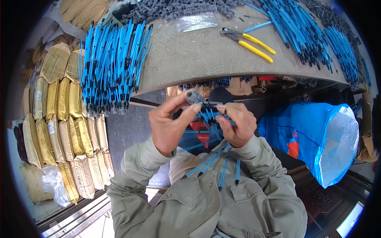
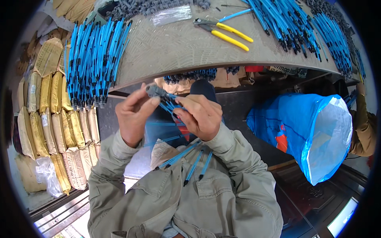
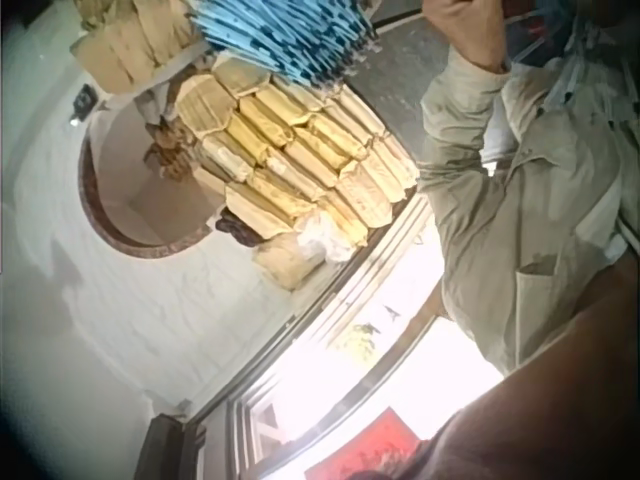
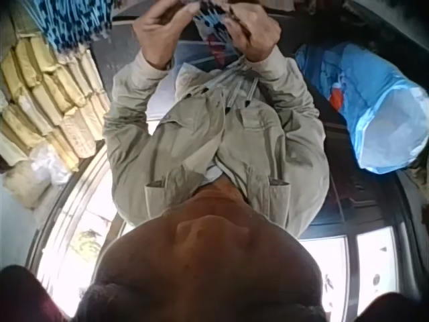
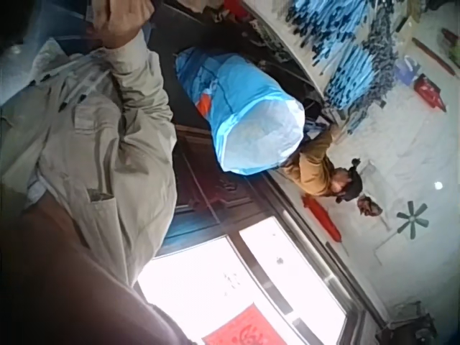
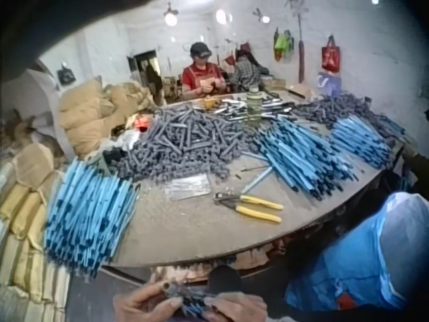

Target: The person threads wire through sets of plastic rods, inserts the rods into a central plastic hub, tightens the wire around the hub using pliers, and ties the assembled brush units together with a plastic ribbon.

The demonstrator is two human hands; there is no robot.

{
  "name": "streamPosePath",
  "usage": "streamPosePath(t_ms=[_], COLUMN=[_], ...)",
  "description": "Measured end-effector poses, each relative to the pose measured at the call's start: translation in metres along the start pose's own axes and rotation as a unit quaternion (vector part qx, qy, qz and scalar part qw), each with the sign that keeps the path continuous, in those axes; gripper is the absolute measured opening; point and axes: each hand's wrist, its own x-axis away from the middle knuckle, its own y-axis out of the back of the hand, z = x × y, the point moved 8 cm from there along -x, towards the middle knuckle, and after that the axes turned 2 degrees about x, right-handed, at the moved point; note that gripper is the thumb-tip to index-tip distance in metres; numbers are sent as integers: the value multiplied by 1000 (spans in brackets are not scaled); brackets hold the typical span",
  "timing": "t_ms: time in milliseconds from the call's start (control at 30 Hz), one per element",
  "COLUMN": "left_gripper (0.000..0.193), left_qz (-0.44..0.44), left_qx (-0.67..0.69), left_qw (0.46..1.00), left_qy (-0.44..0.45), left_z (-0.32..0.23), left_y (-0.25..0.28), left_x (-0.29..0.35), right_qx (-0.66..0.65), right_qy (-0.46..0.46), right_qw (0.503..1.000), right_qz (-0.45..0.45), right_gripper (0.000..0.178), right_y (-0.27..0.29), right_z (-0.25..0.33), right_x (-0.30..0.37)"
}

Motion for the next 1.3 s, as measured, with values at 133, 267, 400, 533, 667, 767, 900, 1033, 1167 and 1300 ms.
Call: streamPosePath(t_ms=[133,267,400,533,667,767,900,1033,1167,1300], left_gripper=[31,31,31,31,31,30,30,30,29,33], left_qz=[-11,-34,-27,-20,-26,-28,-34,-16,-45,-28], left_qx=[-2,-12,-41,-53,-25,-17,2,-41,4,-33], left_qw=[999,998,997,996,998,998,999,998,999,999], left_qy=[-40,-49,-63,-68,-47,-45,-24,-50,2,-15], left_z=[-1,-4,-6,-7,-10,-11,-5,-6,2,2], left_y=[-7,-8,-6,-9,-9,-12,-8,-12,-10,-12], left_x=[5,9,8,6,6,6,7,4,2,2], right_qx=[-12,-37,-31,-28,-10,-26,-52,-58,-52,-51], right_qy=[-10,-97,-105,-74,-60,-61,-44,-38,-40,-48], right_qw=[1000,994,993,994,998,997,996,995,995,995], right_qz=[-27,-37,-39,-74,-19,-34,-56,-75,-77,-69], right_gripper=[18,11,13,13,11,12,12,14,16,19], right_y=[-2,-4,-3,0,0,0,0,7,8,10], right_z=[-5,-13,-13,-9,-5,-8,-10,-10,-10,-13], right_x=[1,7,6,3,-5,-5,-3,-3,-4,-4])
